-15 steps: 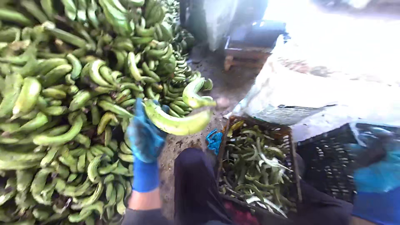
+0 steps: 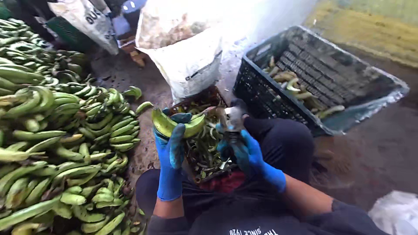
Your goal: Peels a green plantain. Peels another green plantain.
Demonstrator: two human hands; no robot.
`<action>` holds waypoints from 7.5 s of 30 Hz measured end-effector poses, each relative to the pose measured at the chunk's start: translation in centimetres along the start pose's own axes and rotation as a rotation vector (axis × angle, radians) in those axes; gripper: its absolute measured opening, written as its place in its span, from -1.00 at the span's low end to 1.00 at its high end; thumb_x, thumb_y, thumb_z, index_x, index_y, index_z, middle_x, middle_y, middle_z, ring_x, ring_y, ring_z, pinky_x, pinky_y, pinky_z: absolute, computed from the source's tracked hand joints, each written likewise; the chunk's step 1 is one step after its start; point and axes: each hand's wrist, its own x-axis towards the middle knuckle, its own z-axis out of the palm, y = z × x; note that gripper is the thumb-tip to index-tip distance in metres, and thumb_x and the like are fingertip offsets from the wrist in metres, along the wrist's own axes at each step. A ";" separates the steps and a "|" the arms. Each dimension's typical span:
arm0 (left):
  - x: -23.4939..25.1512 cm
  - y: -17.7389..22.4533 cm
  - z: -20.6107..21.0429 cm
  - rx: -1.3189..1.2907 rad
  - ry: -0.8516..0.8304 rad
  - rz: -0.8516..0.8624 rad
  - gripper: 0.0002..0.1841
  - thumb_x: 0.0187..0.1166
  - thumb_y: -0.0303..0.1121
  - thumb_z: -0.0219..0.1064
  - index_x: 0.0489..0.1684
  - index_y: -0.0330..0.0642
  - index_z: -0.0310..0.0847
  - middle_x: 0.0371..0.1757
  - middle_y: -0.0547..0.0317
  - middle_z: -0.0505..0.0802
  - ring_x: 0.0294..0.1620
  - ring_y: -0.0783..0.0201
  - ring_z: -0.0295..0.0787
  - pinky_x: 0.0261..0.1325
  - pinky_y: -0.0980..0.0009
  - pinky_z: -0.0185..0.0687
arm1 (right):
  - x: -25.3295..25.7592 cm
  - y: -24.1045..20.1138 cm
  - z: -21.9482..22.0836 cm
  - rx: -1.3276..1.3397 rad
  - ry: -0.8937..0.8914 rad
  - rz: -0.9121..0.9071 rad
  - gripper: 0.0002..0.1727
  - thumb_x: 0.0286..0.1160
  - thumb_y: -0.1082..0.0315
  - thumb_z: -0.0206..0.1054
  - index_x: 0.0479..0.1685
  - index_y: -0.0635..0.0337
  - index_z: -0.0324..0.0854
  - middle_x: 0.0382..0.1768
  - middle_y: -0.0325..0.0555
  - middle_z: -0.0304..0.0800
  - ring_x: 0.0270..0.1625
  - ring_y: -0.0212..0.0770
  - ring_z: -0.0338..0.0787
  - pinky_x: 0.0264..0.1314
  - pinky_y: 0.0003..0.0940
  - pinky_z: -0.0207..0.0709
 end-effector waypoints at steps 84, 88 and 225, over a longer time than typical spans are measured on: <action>5.9 -1.4 0.3 -0.084 0.009 -0.122 -0.64 0.69 -0.18 0.08 0.38 0.01 0.50 0.03 0.22 0.83 -0.06 0.37 0.81 -0.02 0.37 0.79 | 15.9 2.1 -2.5 -1.019 -0.132 -0.578 -0.36 0.60 -0.36 0.07 0.31 -0.20 0.79 0.21 0.12 0.82 0.17 0.15 0.78 0.24 0.28 0.42; 6.8 -1.0 -1.8 0.286 -0.541 -0.475 -0.33 0.63 -0.08 0.20 0.79 0.03 0.22 0.31 0.06 0.78 0.10 0.24 0.80 0.16 0.21 0.77 | 20.0 2.3 -5.0 -1.048 -0.180 -0.347 -0.36 0.61 -0.35 0.06 0.47 -0.27 0.68 0.23 0.13 0.78 0.24 0.22 0.75 0.22 0.38 0.43; 4.5 -1.8 -1.1 -0.189 -0.138 -0.529 -0.51 0.76 -0.03 -0.02 0.61 0.05 0.23 -0.09 -0.01 0.85 -0.34 0.19 0.85 -0.30 0.32 0.84 | 18.7 2.3 -3.7 -1.139 0.168 -0.268 -0.43 0.62 -0.10 0.21 0.32 0.18 0.72 0.27 0.42 0.70 0.26 0.47 0.70 0.24 0.51 0.40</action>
